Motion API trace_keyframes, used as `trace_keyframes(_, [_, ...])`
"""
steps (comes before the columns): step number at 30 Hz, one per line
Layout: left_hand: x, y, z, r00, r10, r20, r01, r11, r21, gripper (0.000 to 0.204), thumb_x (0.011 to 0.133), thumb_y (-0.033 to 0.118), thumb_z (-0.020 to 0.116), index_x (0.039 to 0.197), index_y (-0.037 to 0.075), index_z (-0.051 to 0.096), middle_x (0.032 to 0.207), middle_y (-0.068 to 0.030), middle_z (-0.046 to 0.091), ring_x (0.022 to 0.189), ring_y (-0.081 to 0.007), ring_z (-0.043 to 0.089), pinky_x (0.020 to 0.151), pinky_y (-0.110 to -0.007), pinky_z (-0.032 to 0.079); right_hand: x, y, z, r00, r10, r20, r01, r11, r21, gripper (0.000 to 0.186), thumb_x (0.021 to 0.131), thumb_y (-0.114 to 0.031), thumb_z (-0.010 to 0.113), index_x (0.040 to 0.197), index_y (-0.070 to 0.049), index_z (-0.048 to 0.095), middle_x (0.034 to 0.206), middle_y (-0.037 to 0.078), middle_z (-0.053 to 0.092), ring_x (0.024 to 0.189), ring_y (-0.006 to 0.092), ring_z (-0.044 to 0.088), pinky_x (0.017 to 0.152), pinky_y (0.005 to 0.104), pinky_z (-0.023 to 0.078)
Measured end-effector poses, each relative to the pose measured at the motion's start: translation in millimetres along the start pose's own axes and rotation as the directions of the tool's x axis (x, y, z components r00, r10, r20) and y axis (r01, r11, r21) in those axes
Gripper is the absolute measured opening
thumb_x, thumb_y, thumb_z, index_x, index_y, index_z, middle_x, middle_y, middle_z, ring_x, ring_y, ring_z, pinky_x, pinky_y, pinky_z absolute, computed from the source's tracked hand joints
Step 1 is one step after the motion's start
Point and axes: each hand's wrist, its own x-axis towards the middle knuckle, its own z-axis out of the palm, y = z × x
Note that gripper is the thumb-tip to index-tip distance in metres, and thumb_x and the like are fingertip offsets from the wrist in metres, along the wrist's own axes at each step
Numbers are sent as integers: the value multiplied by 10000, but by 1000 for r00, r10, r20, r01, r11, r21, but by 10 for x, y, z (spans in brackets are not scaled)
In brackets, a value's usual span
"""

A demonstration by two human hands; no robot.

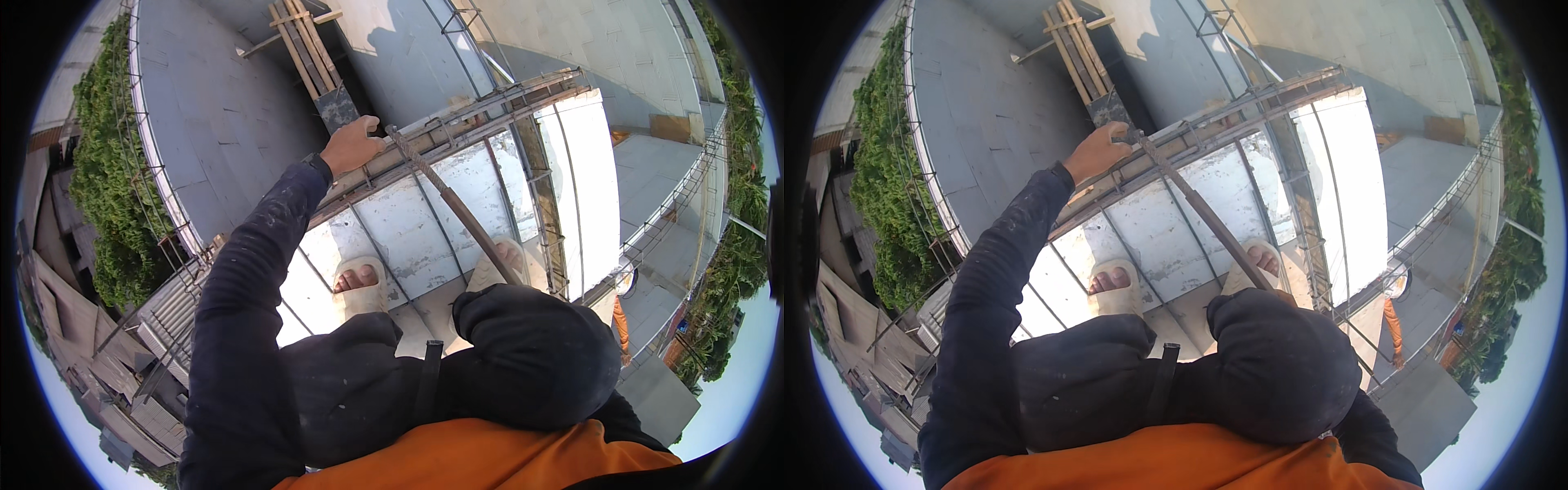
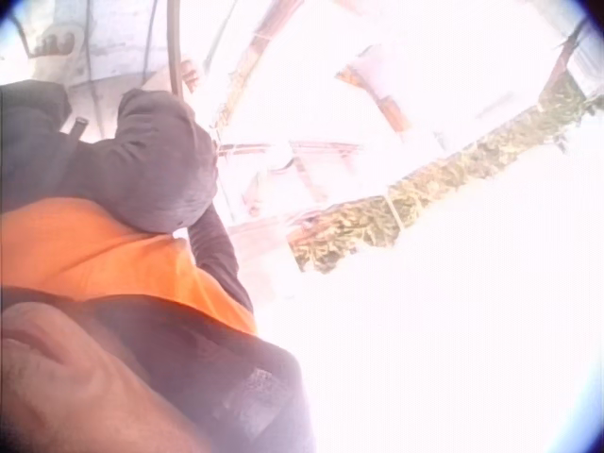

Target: The person uses a metal bar to pry and adjust metal scaffolding components on a rooftop construction site. They repeatedly strike and lever the bar against the scaffolding frame to loosen or reposition parts.

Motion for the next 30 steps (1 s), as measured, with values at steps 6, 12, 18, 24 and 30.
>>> trace_keyframes(6, [168, -259, 305, 964, -17, 265, 191, 739, -646, 306, 900, 111, 692, 1197, 45, 724, 1095, -29, 707, 1067, -139, 618, 989, -279, 442, 80, -236, -608, 996, 22, -81, -50, 931, -361, 489, 950, -324, 708, 1361, -120, 540, 1017, 177, 749, 938, 361, 749, 835, 443, 565])
trace_keyframes(12, [75, -217, 256, 978, -12, 206, 140, 775, -617, 367, 897, 74, 680, 1256, -1, 683, 1136, -59, 709, 1110, -188, 635, 1028, -285, 453, -183, -1619, -1418, 966, -188, -176, 16, 726, -688, 333, 857, -163, 801, 1137, -42, 667, 880, 160, 730, 793, 321, 734, 726, 392, 556])
trace_keyframes(18, [234, -340, 388, 988, 114, 108, 23, 574, -818, 492, 930, 121, 648, 1407, 18, 582, 1399, -122, 618, 1310, -251, 572, 1121, -338, 426, -588, -3119, -1687, 842, -445, -305, 11, 579, -815, 321, 736, -47, 759, 1044, 38, 729, 871, 159, 723, 747, 304, 711, 709, 368, 539])
trace_keyframes(24, [-527, 822, -608, 843, 497, -204, -536, 751, -385, 646, 925, 550, 713, 1237, -14, 684, 1151, -186, 705, 1129, -286, 658, 961, -399, 528, -202, -4015, -1320, 690, -723, -41, 375, 406, -834, 352, 829, -154, 701, 1126, 34, 695, 978, 170, 714, 815, 282, 703, 744, 357, 554])
trace_keyframes(30, [-554, 1509, -456, 869, 435, -236, -454, 513, -728, 495, 987, 529, 675, 852, 53, 652, 691, 1, 601, 661, -114, 581, 639, -281, 471, 505, -4605, -884, 649, -759, 44, 723, 599, -343, 390, 938, -272, 644, 1190, 25, 647, 1080, 171, 686, 891, 256, 689, 782, 344, 568])
